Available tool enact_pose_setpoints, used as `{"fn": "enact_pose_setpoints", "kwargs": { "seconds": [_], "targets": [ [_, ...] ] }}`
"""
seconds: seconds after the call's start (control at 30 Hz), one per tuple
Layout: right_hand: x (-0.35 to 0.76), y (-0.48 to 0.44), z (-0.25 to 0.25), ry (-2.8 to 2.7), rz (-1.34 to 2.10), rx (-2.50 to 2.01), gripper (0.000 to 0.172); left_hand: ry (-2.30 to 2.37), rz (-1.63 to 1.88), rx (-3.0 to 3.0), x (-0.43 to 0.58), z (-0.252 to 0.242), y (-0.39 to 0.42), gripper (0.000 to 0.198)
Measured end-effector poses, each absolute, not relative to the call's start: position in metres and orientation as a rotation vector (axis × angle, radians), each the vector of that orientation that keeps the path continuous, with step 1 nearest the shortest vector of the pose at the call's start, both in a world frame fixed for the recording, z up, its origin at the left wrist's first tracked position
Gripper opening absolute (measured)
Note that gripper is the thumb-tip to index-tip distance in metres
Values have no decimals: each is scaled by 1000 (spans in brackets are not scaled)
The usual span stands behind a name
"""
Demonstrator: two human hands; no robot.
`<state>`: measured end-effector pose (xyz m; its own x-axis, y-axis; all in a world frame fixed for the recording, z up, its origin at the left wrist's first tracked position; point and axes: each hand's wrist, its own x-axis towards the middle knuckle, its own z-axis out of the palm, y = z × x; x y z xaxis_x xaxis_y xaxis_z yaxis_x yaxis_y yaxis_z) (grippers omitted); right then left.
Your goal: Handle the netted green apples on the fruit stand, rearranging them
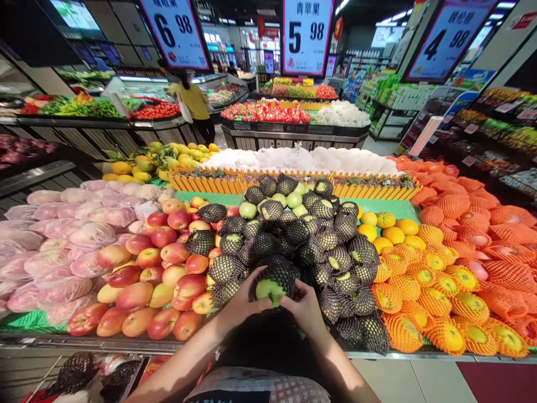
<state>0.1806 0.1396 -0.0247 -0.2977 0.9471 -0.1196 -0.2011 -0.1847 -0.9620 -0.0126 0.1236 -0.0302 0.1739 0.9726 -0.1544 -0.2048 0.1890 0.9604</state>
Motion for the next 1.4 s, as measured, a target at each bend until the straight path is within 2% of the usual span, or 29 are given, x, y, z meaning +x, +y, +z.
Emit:
{"fn": "enact_pose_setpoints", "kwargs": {
  "seconds": [0.17, 0.2, 0.3, 0.37, 0.47, 0.73, 0.9, 1.1, 1.13, 1.17, 1.27, 1.33, 1.4],
  "targets": [
    [183, 142, -30, -1076, 1702, -936, 61, 1174, 1157, 1088, -13, -37, 123, 90],
    [183, 143, -30, -1031, 1693, -940, 58, 1158, 1184, 1095, -14, -37, 124, 88],
    [185, 148, -31, -885, 1688, -990, 33, 1065, 1249, 1060, -16, -35, 126, 82],
    [186, 151, -32, -777, 1794, -957, 27, 977, 1277, 965, -16, -36, 126, 82],
    [184, 156, -38, -723, 1942, -833, 29, 855, 1276, 787, -16, -39, 123, 87],
    [179, 156, -53, -801, 1859, -847, 33, 791, 1276, 581, -14, -43, 119, 85],
    [183, 142, -48, -1050, 1982, -719, 54, 815, 1297, 626, -17, -42, 119, 88],
    [183, 143, -39, -1240, 1908, -788, 33, 779, 1259, 651, -17, -41, 117, 95],
    [185, 145, -37, -1262, 1906, -774, 38, 782, 1262, 690, -17, -40, 117, 96],
    [188, 145, -36, -1284, 1908, -763, 51, 794, 1268, 742, -18, -39, 118, 98],
    [195, 143, -43, -1267, 1949, -748, 102, 882, 1276, 946, -20, -31, 118, 99],
    [195, 138, -55, -1149, 1984, -751, 114, 958, 1238, 1088, -21, -23, 117, 96],
    [191, 132, -69, -1000, 1965, -798, 115, 1004, 1189, 1188, -21, -16, 115, 92]
  ]
}}
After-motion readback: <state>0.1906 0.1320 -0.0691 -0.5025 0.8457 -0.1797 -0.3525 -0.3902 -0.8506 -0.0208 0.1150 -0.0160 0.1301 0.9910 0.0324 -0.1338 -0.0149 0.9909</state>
